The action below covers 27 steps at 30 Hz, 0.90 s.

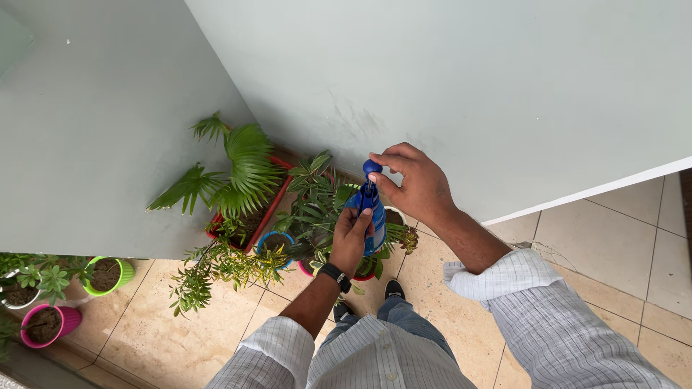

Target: The person assembles a blue manual garden sprayer by screwing the pump head onto the bottle and tightening the nozzle. The person repeatedly pumps the handle to pressurize the device and tests the trigger mechanism to check the spray output.

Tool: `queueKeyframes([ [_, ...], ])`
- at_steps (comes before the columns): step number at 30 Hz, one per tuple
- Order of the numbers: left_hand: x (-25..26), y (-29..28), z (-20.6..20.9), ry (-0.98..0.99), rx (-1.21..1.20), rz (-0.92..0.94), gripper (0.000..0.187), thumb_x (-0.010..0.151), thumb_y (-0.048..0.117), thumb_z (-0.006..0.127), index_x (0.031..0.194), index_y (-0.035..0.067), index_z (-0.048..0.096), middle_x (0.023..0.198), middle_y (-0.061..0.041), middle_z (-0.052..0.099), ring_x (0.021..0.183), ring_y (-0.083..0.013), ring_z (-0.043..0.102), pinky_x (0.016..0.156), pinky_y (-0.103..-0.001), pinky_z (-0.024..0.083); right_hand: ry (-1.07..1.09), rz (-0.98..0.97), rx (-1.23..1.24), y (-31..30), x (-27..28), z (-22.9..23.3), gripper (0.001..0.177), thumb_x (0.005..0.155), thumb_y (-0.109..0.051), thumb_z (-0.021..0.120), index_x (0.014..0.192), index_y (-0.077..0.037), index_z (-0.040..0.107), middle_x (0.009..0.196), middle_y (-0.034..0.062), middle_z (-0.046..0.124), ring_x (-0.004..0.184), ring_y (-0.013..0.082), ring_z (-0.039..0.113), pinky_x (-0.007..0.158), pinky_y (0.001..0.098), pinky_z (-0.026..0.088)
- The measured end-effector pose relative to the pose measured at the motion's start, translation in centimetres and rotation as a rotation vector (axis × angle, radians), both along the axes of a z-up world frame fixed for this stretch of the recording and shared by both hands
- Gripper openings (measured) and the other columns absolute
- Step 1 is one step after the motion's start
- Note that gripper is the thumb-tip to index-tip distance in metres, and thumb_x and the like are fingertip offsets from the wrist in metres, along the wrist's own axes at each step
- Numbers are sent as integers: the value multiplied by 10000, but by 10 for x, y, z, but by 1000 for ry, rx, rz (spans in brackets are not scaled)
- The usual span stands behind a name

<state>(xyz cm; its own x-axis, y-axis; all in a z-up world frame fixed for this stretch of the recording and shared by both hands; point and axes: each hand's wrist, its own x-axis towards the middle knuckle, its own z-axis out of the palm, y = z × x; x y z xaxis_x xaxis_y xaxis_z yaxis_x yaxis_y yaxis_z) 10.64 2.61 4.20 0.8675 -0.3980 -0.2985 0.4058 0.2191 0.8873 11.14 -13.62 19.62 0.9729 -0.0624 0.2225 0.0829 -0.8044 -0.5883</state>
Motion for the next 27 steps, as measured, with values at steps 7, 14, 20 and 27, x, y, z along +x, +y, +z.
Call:
queueKeyframes([
  [7, 1, -12, 6, 23, 47, -15, 292, 1013, 343, 621, 992, 64, 538, 777, -15, 586, 718, -106, 521, 714, -280, 456, 11, -15, 2, -11, -4, -1, 331, 929, -323, 754, 1237, -203, 728, 1132, -31, 670, 914, 119, 675, 722, 279, 574],
  [14, 1, -17, 15, 17, 35, -13, 321, 1002, 376, 634, 975, 67, 549, 777, -10, 585, 714, -100, 524, 709, -269, 456, -31, -28, 12, -12, -8, 3, 350, 926, -328, 753, 1252, -202, 725, 1133, -14, 675, 900, 125, 675, 704, 284, 571],
  [20, 0, -25, 21, 11, 53, -38, 332, 995, 393, 636, 975, 71, 555, 771, -7, 592, 694, -86, 525, 663, -256, 443, -103, -35, 32, -21, -18, 7, 354, 925, -321, 764, 1250, -185, 725, 1102, -1, 700, 849, 129, 675, 696, 287, 564],
  [27, -5, -42, 16, -13, -8, -87, 314, 1008, 355, 648, 946, 57, 570, 745, -2, 582, 668, -95, 521, 647, -260, 425, -91, -87, 77, -36, -32, 7, 363, 946, -312, 742, 1282, -178, 714, 1095, 28, 697, 842, 133, 682, 671, 281, 565],
])
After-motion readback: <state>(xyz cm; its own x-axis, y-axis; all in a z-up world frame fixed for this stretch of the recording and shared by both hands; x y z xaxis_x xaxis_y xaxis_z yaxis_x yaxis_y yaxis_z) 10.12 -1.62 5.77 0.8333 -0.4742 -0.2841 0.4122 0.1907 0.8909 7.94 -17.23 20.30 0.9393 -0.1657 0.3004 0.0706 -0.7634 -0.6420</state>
